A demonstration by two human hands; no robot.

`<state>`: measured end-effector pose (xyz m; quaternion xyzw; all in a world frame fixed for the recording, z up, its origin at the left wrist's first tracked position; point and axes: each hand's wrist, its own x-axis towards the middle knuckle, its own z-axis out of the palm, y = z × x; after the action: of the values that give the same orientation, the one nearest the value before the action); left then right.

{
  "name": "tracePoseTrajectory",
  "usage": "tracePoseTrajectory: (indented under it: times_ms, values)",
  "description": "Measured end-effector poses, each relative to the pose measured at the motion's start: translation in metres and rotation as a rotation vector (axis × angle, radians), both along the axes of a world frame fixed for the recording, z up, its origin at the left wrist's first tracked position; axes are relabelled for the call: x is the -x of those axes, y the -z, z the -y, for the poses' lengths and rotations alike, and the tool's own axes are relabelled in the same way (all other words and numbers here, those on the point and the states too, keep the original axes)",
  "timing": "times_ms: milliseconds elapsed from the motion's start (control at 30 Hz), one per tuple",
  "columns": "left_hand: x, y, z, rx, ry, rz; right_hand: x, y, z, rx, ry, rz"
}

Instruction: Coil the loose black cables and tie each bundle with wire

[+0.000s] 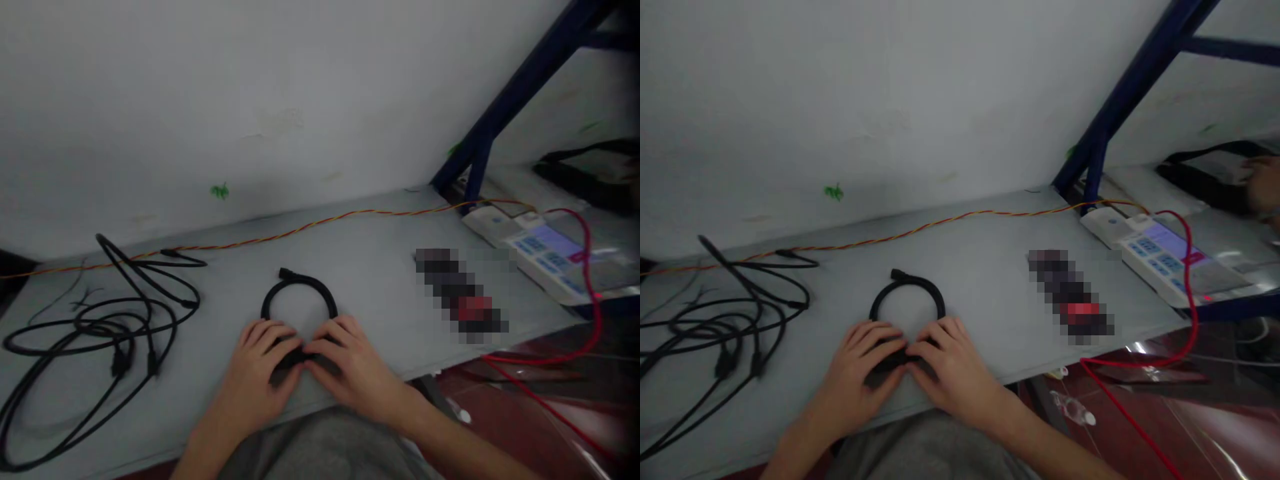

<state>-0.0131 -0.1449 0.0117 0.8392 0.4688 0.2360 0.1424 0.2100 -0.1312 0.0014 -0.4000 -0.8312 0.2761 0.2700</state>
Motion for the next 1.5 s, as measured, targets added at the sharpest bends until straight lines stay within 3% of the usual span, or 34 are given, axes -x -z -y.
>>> tracePoseTrajectory:
  times_ms: [700,1167,1367,1500]
  values:
    - [-0.005,0.013,-0.002,-0.149,-0.002,0.07,0.016,-0.002,-0.006,0.15,0.105,-0.043]
    - [0.001,0.023,0.01,-0.252,0.098,0.083,0.028,0.005,0.004,0.215,0.272,-0.124]
    - [-0.002,0.024,0.01,-0.265,0.078,0.075,0.005,0.014,0.01,0.144,0.206,-0.321]
    - [-0.002,0.024,0.01,-0.266,0.068,0.092,-0.005,0.023,0.017,-0.159,0.037,-0.141]
